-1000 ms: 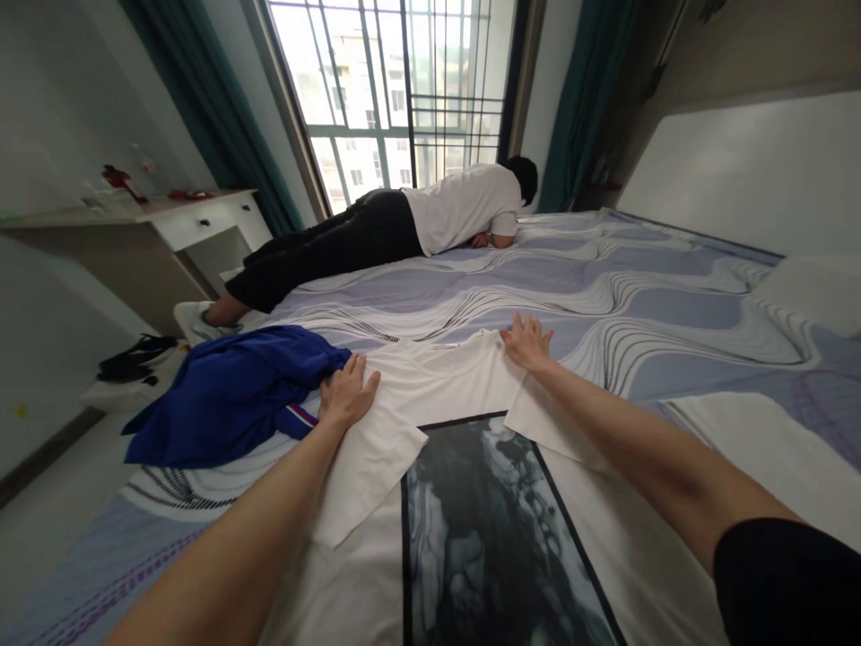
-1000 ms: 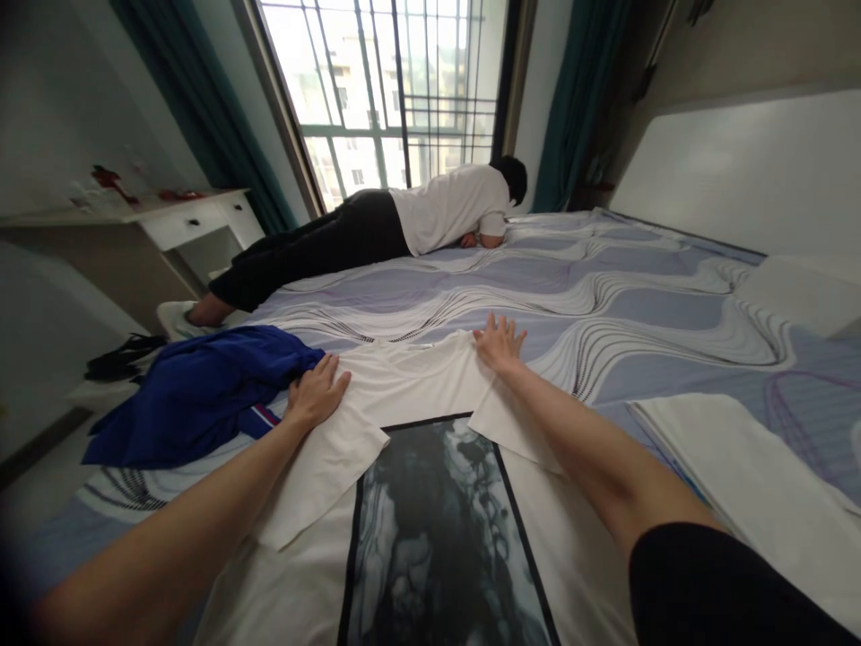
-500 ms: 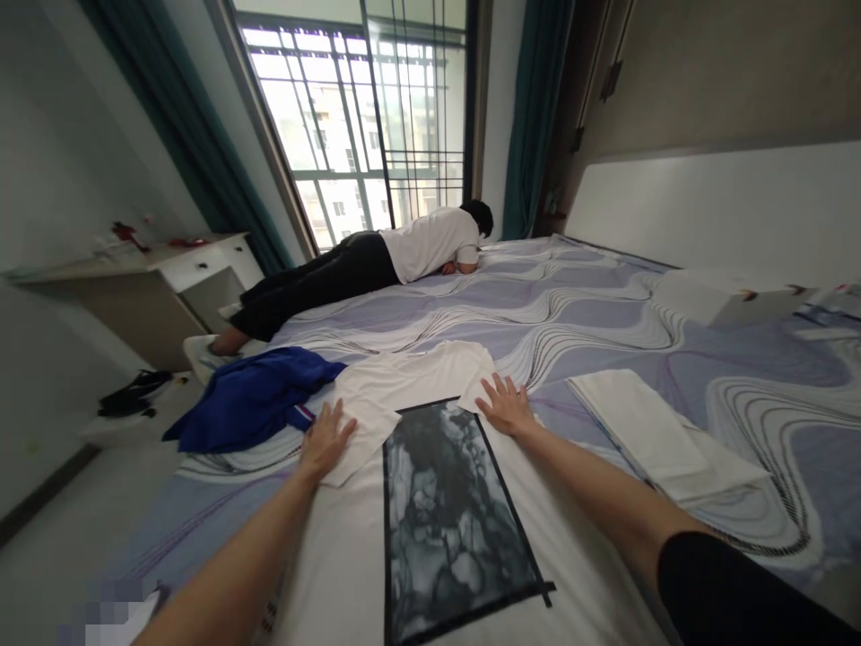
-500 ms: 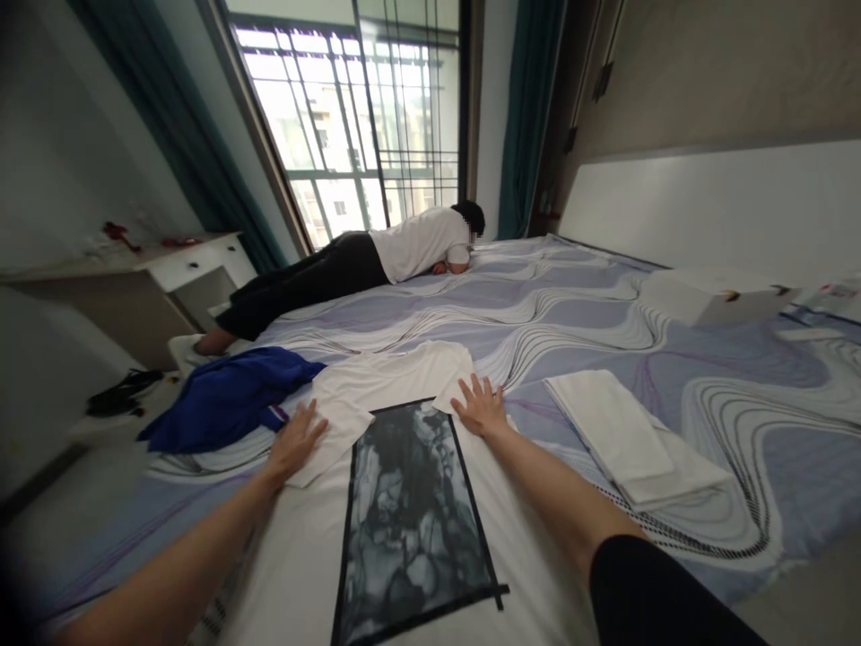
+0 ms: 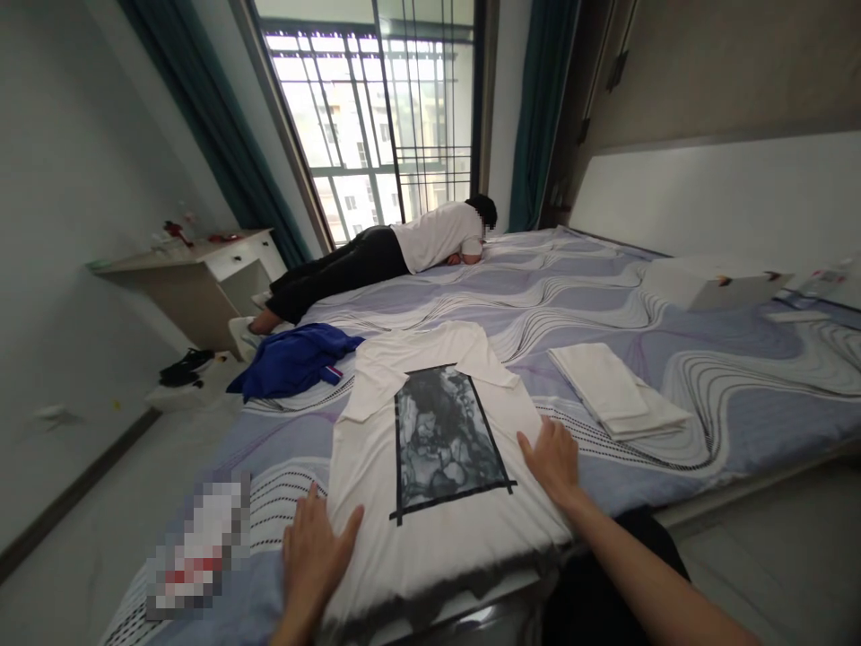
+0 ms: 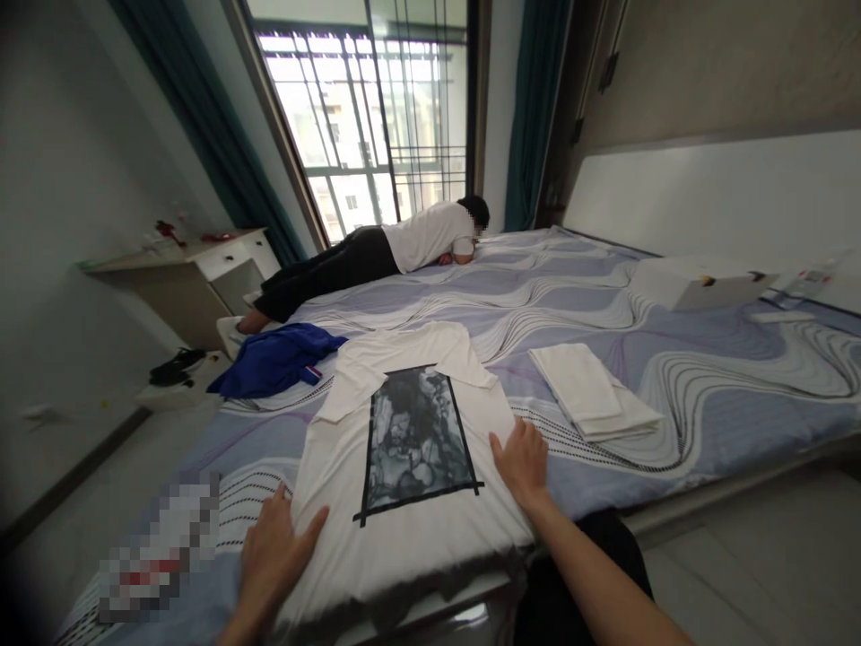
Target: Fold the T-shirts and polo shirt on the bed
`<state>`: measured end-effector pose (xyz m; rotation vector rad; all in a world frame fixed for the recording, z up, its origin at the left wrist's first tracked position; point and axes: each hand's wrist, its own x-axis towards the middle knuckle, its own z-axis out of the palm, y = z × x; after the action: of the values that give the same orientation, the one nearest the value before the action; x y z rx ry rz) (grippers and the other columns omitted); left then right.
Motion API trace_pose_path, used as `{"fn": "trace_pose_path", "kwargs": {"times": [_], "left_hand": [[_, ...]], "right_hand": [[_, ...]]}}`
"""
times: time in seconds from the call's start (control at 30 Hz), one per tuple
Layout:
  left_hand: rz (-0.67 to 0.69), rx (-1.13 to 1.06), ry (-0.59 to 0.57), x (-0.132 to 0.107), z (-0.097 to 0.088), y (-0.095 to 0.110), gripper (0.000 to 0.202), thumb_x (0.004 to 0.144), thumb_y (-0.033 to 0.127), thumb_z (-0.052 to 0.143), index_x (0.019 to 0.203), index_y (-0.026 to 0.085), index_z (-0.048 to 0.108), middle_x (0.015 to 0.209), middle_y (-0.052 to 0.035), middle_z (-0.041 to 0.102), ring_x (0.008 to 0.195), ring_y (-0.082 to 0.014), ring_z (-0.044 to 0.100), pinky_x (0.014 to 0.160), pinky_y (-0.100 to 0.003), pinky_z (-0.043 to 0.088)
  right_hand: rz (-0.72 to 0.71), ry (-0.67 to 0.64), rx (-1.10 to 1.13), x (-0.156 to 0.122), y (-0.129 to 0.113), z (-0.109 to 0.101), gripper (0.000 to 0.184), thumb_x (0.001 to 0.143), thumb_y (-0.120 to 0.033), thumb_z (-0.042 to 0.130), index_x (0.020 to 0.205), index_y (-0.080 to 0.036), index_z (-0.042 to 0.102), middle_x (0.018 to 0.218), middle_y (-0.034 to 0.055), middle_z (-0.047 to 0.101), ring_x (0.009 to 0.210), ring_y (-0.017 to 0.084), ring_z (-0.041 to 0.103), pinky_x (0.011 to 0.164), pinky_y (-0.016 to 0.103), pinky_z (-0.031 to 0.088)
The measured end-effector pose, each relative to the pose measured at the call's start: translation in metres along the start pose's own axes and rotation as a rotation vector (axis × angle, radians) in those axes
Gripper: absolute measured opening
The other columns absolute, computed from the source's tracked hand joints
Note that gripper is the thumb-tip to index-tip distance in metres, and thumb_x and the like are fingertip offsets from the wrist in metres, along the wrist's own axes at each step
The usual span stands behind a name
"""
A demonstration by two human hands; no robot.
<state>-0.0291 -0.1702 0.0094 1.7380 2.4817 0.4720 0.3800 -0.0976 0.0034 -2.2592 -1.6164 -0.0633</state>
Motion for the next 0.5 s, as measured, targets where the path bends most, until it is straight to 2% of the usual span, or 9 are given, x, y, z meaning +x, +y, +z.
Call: {"fn": "trace_pose_path", "kwargs": {"times": [0.07,0.13,0.2,0.27,0.33,0.4,0.47,0.5], "left_hand": [[-0.039,-0.165,-0.022,-0.024,-0.011,-0.009,0.060,0.078,0.054,0.046,0.107,0.007,0.069,0.151,-0.0216,0.045,0.143,-0.0414,0.036,0.117,-0.055,0.030],[-0.139,-0.444,-0.079,-0.040,-0.028,-0.014,0.051,0.077,0.055,0.052,0.099,0.014,0.070,0.135,-0.0176,0.063,0.132,-0.0387,0.051,0.110,-0.048,0.042],[-0.290,-0.786,-0.163,-0.050,-0.048,-0.014,0.049,0.076,0.057,0.059,0.105,0.018,0.068,0.112,-0.0117,0.074,0.112,-0.0337,0.066,0.095,-0.042,0.054],[-0.415,-1.052,-0.295,-0.060,-0.063,-0.010,0.054,0.073,0.057,0.068,0.110,0.018,0.066,0.094,-0.0085,0.077,0.093,-0.0306,0.073,0.080,-0.040,0.059],[-0.452,-1.158,-0.465,-0.073,-0.071,-0.005,0.061,0.062,0.052,0.081,0.110,0.017,0.066,0.081,-0.0076,0.077,0.078,-0.0299,0.074,0.071,-0.040,0.060],[-0.420,-1.143,-0.643,-0.089,-0.070,-0.004,0.064,0.053,0.048,0.089,0.104,0.015,0.070,0.073,-0.0075,0.076,0.071,-0.0309,0.073,0.068,-0.042,0.061],[-0.382,-1.139,-0.757,-0.104,-0.065,-0.009,0.058,0.050,0.046,0.090,0.095,0.014,0.075,0.075,-0.0091,0.077,0.074,-0.0332,0.073,0.072,-0.043,0.061],[-0.392,-1.157,-0.772,-0.109,-0.064,-0.014,0.053,0.050,0.046,0.090,0.090,0.014,0.076,0.078,-0.0101,0.078,0.079,-0.0346,0.074,0.075,-0.043,0.061]], "right_hand": [[0.035,-0.125,0.090,-0.017,0.022,-0.013,0.047,0.094,-0.044,0.044,0.113,-0.007,0.065,0.106,0.0219,0.069,0.102,0.035,0.063,0.091,0.042,0.044],[0.077,-0.257,0.261,-0.024,0.040,-0.027,0.044,0.094,-0.045,0.039,0.094,-0.013,0.070,0.092,0.0170,0.072,0.092,0.032,0.066,0.083,0.039,0.047],[0.130,-0.316,0.511,-0.025,0.052,-0.042,0.050,0.093,-0.051,0.035,0.085,-0.016,0.071,0.087,0.0135,0.074,0.089,0.030,0.068,0.079,0.036,0.049],[0.160,-0.354,0.747,-0.027,0.057,-0.055,0.052,0.088,-0.058,0.041,0.086,-0.017,0.072,0.090,0.0117,0.075,0.092,0.029,0.068,0.081,0.036,0.052],[0.142,-0.466,0.899,-0.039,0.059,-0.064,0.050,0.076,-0.059,0.058,0.093,-0.015,0.074,0.097,0.0110,0.076,0.096,0.030,0.068,0.086,0.037,0.052],[0.091,-0.645,0.963,-0.060,0.059,-0.069,0.050,0.063,-0.051,0.073,0.097,-0.013,0.075,0.099,0.0108,0.077,0.098,0.031,0.068,0.089,0.038,0.052],[0.067,-0.810,0.977,-0.084,0.061,-0.073,0.045,0.060,-0.043,0.075,0.093,-0.012,0.076,0.093,0.0098,0.077,0.094,0.032,0.069,0.086,0.039,0.053],[0.070,-0.863,0.983,-0.096,0.062,-0.075,0.041,0.061,-0.041,0.074,0.089,-0.012,0.077,0.089,0.0091,0.078,0.091,0.032,0.069,0.084,0.039,0.053]]}}
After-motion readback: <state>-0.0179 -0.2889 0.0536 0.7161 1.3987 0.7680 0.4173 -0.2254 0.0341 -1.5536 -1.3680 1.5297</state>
